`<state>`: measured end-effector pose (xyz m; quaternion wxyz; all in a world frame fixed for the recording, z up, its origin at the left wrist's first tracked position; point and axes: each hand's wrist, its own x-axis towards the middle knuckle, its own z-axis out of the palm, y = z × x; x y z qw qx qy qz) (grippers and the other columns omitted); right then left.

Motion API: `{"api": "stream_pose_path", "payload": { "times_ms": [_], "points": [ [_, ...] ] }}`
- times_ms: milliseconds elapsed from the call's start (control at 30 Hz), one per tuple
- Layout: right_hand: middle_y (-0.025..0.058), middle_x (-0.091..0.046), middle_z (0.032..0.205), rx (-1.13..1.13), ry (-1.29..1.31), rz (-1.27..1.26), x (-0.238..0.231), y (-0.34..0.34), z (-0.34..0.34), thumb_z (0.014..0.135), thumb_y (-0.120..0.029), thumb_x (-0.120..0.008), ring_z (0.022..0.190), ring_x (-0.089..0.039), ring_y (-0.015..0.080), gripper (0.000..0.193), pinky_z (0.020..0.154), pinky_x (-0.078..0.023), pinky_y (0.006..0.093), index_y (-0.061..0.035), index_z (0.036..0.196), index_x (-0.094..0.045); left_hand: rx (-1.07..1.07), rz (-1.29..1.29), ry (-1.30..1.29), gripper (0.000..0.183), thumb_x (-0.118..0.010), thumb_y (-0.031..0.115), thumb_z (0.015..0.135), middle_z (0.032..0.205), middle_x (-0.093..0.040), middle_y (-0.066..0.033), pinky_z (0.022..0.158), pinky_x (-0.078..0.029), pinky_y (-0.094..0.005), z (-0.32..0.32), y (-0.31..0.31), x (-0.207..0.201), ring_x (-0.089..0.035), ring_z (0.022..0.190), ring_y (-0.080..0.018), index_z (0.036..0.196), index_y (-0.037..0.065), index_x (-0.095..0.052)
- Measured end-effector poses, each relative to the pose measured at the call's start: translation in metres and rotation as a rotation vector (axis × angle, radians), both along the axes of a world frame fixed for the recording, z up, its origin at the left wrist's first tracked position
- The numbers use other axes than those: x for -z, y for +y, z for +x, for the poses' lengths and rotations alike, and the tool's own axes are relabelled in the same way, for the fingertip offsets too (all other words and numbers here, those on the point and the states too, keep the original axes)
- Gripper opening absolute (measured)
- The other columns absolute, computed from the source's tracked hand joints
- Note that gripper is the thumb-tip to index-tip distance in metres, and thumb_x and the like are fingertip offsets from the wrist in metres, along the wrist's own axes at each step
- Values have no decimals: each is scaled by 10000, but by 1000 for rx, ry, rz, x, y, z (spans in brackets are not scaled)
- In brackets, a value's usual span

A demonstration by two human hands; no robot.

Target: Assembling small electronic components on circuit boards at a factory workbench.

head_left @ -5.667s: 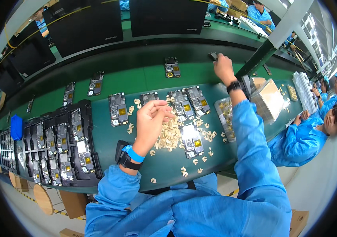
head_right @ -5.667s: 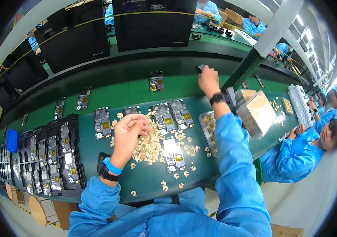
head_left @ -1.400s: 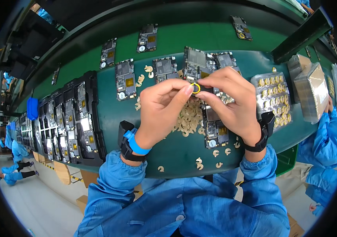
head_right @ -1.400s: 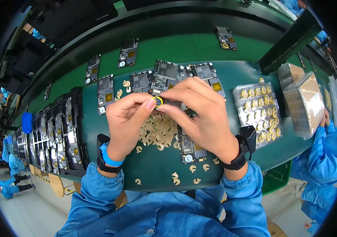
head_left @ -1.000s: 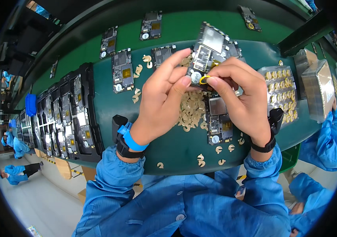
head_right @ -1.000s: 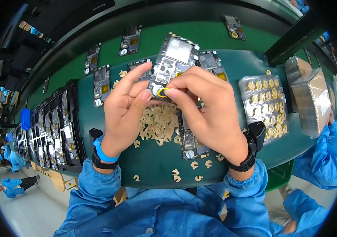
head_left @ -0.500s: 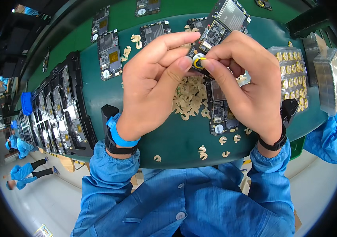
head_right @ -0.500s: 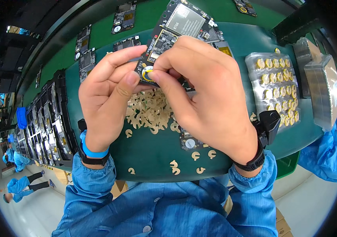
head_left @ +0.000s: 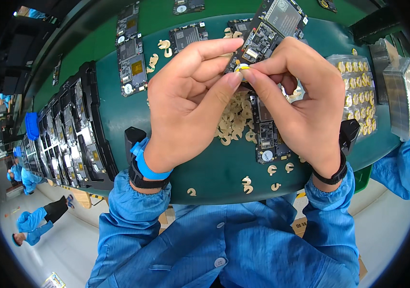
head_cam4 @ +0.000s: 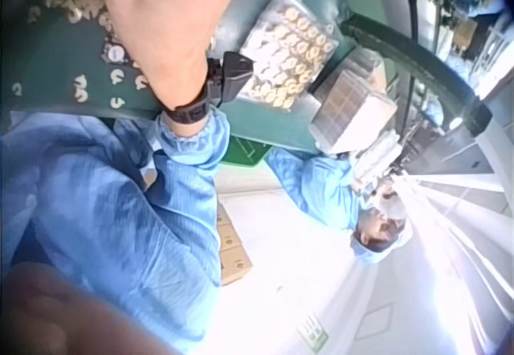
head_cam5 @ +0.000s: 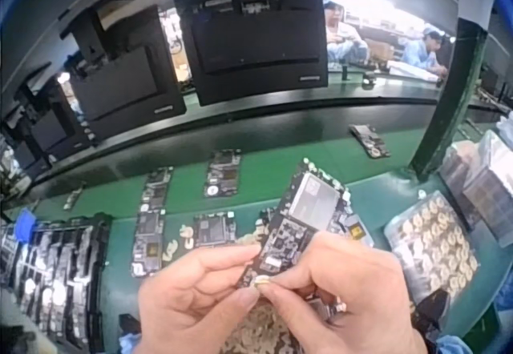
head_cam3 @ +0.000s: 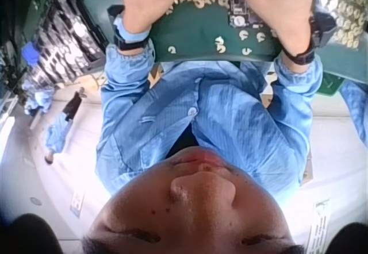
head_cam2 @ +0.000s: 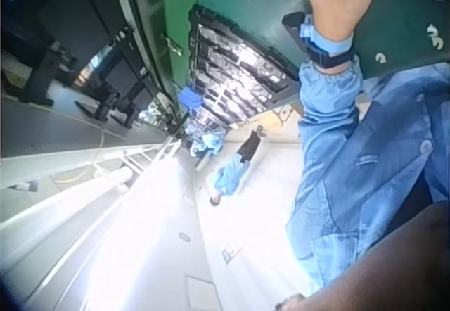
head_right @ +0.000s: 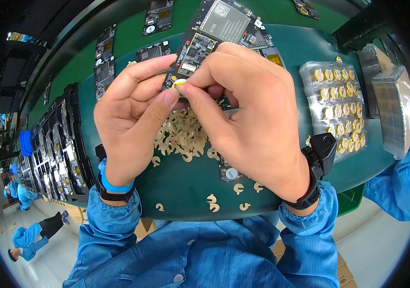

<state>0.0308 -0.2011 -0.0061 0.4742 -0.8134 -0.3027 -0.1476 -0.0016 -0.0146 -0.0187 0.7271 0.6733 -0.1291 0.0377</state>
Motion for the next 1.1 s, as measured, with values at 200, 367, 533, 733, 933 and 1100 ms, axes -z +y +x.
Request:
{"api": "stream_pose_path", "payload": {
  "times_ms": [200, 367, 533, 733, 933, 1100],
  "points": [
    [25, -581, 728, 30, 54, 6, -2, 2, -3, 820, 27, -782, 616, -475, 110, 75, 541, -345, 247, 2, 845, -716, -35, -45, 13, 364, -581, -53, 1012, 1229, -697, -216, 910, -603, -301, -1, -3, 2, -693, 1089, -196, 1368, -111, -533],
    [31, -597, 739, -22, -36, 42, 2, 3, 1, 809, 32, -796, 611, -484, 109, 98, 533, -350, 250, 4, 858, -716, -58, -48, -13, 360, -579, -51, 1015, 1214, -699, -208, 897, -606, -304, 0, -2, 2, -693, 1080, -201, 1367, -114, -535],
    [44, -622, 791, 43, -69, 71, -1, 10, -3, 779, 64, -806, 619, -507, 113, 166, 527, -368, 246, 3, 921, -744, -79, -34, -29, 355, -579, -59, 1014, 1194, -702, -202, 880, -609, -302, 0, 0, 3, -695, 1064, -198, 1363, -114, -542],
    [53, -624, 803, -11, -197, 21, 4, 9, 0, 768, 73, -816, 628, -550, 135, 212, 528, -414, 263, 5, 959, -756, -102, -55, -50, 342, -580, -71, 1010, 1173, -709, -203, 864, -616, -303, 0, -1, 3, -697, 1042, -195, 1349, -114, -558],
    [64, -624, 803, -2, -200, 14, 6, 11, -1, 772, 68, -817, 654, -583, 155, 205, 539, -435, 273, 7, 958, -757, -121, -69, -24, 335, -574, -70, 1013, 1177, -709, -210, 867, -618, -307, -1, -2, 3, -702, 1023, -196, 1345, -115, -559],
    [65, -624, 807, -13, -211, 38, 9, 11, 1, 779, 74, -809, 666, -592, 168, 216, 562, -450, 277, 9, 978, -759, -73, -101, 3, 339, -582, -33, 1020, 1190, -709, -205, 847, -623, -306, 2, 1, 3, -705, 1046, -207, 1349, -110, -550]
  ]
}}
